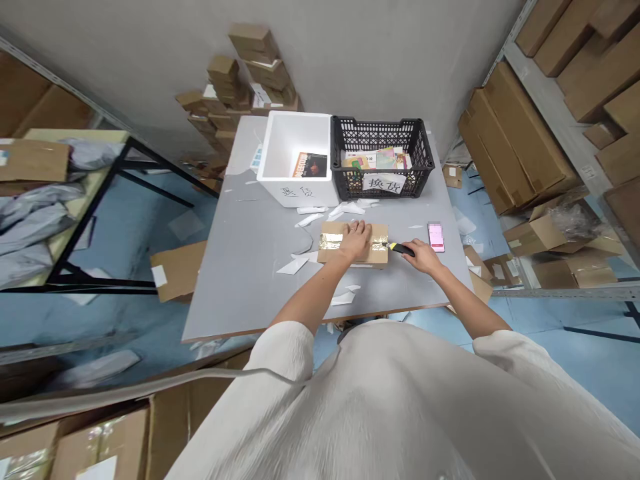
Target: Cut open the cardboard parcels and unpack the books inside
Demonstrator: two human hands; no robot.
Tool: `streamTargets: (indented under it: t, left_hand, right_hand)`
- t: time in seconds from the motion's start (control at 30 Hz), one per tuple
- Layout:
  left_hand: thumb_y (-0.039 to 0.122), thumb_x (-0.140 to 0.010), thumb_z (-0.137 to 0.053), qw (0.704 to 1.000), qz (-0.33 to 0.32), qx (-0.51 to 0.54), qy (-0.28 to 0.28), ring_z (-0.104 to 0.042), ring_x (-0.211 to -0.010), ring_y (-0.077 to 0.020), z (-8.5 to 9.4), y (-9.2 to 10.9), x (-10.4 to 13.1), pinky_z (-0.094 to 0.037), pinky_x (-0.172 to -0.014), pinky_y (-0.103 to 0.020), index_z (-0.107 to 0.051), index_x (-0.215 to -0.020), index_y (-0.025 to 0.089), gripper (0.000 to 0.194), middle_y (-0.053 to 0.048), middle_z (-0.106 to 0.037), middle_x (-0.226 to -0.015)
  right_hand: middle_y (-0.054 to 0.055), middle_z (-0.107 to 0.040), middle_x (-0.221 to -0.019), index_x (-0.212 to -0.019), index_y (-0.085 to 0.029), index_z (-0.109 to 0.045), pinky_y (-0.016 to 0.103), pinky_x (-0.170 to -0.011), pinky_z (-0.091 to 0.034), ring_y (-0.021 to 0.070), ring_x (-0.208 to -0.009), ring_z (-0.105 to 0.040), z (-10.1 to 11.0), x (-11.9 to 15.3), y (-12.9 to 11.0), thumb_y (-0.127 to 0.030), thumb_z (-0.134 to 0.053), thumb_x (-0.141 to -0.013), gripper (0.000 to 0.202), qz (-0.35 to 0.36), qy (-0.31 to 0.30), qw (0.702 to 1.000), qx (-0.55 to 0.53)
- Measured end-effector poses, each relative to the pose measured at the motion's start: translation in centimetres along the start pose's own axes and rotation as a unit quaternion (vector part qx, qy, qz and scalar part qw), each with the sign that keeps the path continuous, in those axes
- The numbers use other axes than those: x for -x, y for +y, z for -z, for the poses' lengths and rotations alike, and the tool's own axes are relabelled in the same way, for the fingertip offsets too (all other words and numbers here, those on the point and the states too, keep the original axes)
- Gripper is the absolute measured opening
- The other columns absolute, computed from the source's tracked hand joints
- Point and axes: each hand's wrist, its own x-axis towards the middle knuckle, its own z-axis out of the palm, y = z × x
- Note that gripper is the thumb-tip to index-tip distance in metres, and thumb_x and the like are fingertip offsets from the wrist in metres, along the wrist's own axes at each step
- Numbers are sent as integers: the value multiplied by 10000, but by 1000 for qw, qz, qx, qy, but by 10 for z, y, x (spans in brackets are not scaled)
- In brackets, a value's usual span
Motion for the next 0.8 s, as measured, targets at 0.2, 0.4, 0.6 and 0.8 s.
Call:
streamTargets:
  t: [0.2, 0.4, 0.6, 0.8]
  left_hand:
    - [429, -1118, -384, 998, -21, -8, 56, -257, -1783, -423, -14, 1, 15, -131, -1443, -649, -376, -1804, 117, 754, -259, -372, -1870]
    - [427, -1131, -339, 997, -25, 7, 72, -282, -1778, -417, -18, -1, 16, -119, -1448, -643, -427, -1776, 104, 726, -263, -401, -1855]
    - [406, -1121, -362, 997, -17, 19, 75, -299, -1775, -409, -18, 1, 19, -109, -1449, -660, -457, -1765, 131, 707, -244, -429, -1847]
    - [416, -1079, -421, 997, 12, 26, 69, -270, -1791, -379, -19, 3, 17, -100, -1465, -609, -448, -1756, 97, 749, -241, -375, -1876]
  right_hand:
    - [151, -747, -1305, -1556, -246, -717, 434, -1052, -549, 341, -1184, -716, -11, 0, 6, -389, -656, -1126, 458, 13, 25, 1000, -10]
    - [160, -745, -1311, -1553, -265, -715, 471, -1051, -559, 365, -1196, -706, -20, 2, 15, -427, -608, -1135, 461, 26, 48, 998, -32]
    - [193, -748, -1337, -1531, -225, -706, 515, -1041, -592, 401, -1221, -689, -8, -6, 47, -525, -542, -1131, 526, -44, 164, 982, -83]
    - [179, -773, -1336, -1470, -232, -735, 549, -1089, -599, 411, -1257, -706, -5, -16, 59, -630, -621, -1076, 572, -35, 141, 983, -114]
